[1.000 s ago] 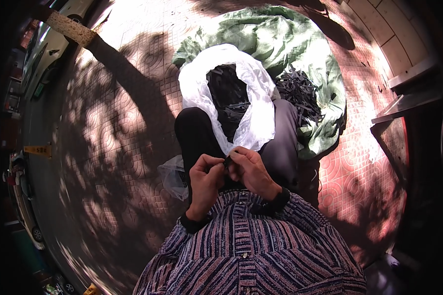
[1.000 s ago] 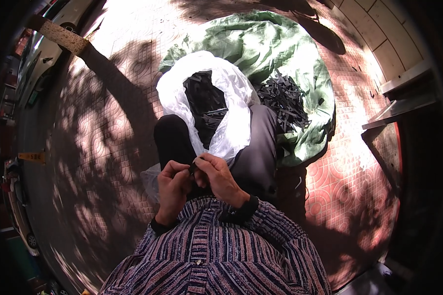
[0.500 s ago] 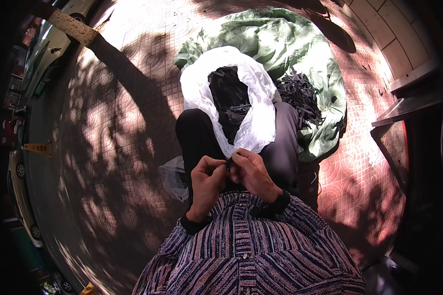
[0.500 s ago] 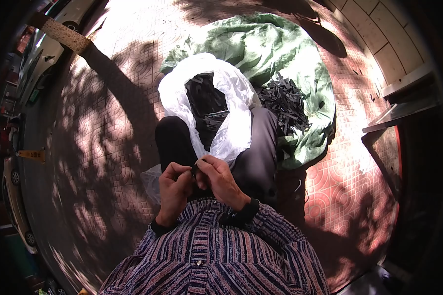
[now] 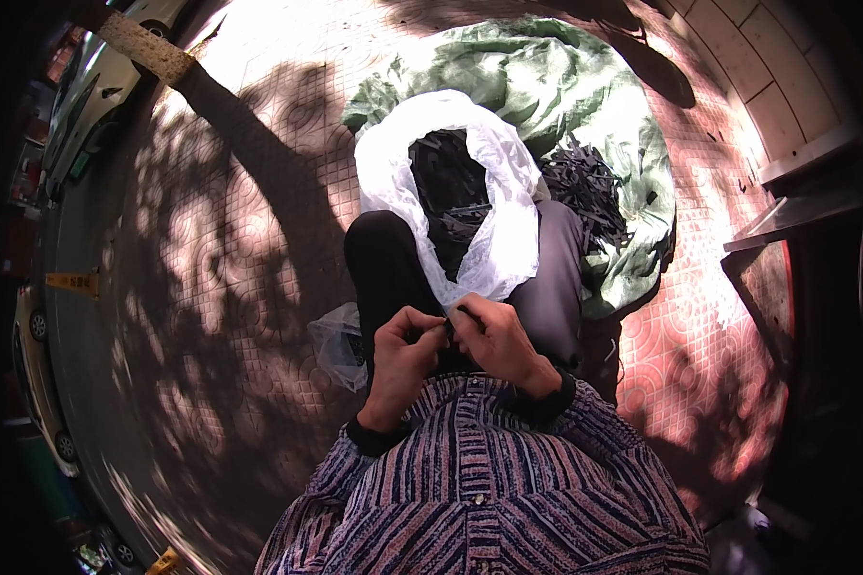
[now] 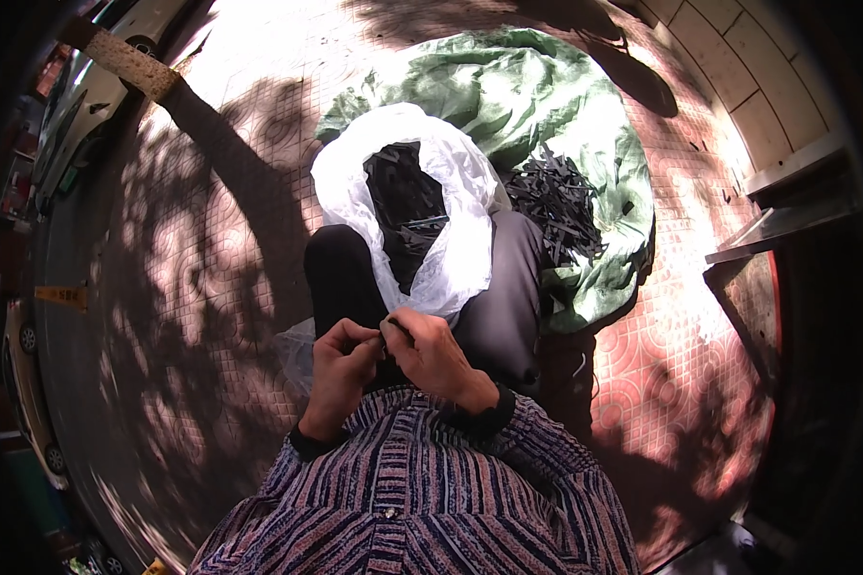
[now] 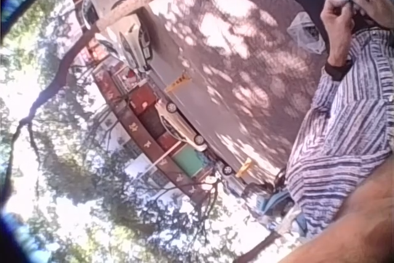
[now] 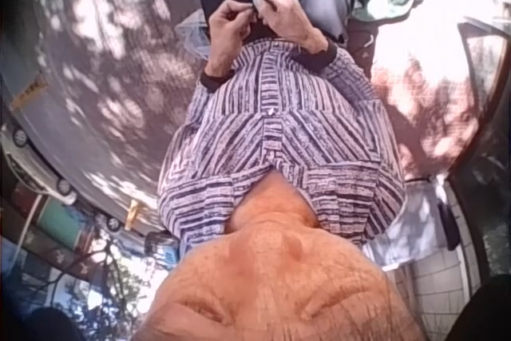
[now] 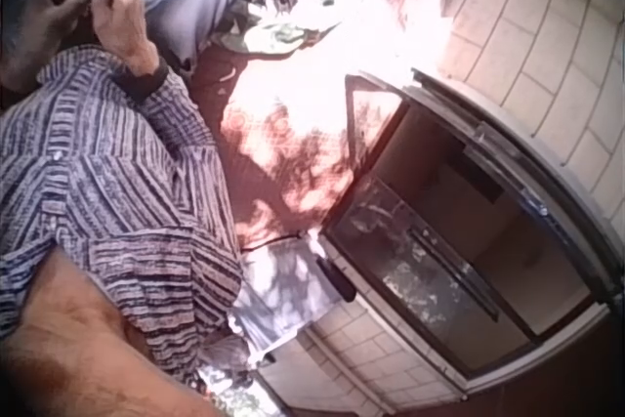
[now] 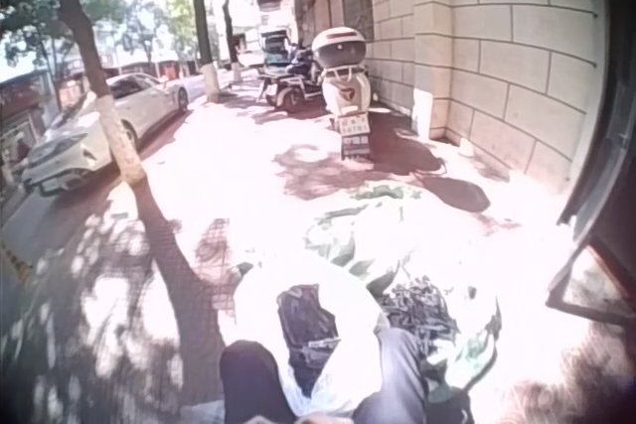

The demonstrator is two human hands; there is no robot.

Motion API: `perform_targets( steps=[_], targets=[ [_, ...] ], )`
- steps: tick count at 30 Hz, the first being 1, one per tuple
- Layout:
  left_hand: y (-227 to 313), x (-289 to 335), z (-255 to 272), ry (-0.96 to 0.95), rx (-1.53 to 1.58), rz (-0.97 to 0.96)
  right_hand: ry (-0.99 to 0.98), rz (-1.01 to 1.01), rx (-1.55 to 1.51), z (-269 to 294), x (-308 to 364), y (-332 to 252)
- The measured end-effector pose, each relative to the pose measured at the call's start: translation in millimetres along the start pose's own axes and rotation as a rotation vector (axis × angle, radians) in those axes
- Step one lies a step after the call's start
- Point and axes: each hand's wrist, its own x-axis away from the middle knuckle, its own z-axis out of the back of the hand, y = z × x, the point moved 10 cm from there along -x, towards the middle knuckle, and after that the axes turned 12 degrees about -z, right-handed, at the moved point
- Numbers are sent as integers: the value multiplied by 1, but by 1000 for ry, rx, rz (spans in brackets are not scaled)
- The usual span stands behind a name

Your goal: The person is sorting and bundling black shoelaces or elastic straps into small groups.

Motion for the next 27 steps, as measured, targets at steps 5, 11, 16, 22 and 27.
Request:
perform_targets(
  steps=[5, 11, 16, 22, 27],
  targets=[
    [0, 0, 0, -2, 41, 23, -139, -311, -195, -11, -4, 21],
    [10, -3, 4, 66, -147, -191, 139, 263, 291, -11, 16, -25],
    [16, -6, 1, 44, -57, -147, 133, 508, 638, -24, 32, -45],
    [13, -7, -6, -59, 313, -66, 125, 515, 520, -13, 32, -43],
    [13, -4, -8, -71, 255, -55, 40, 279, 295, 4, 12, -32]
  ],
)
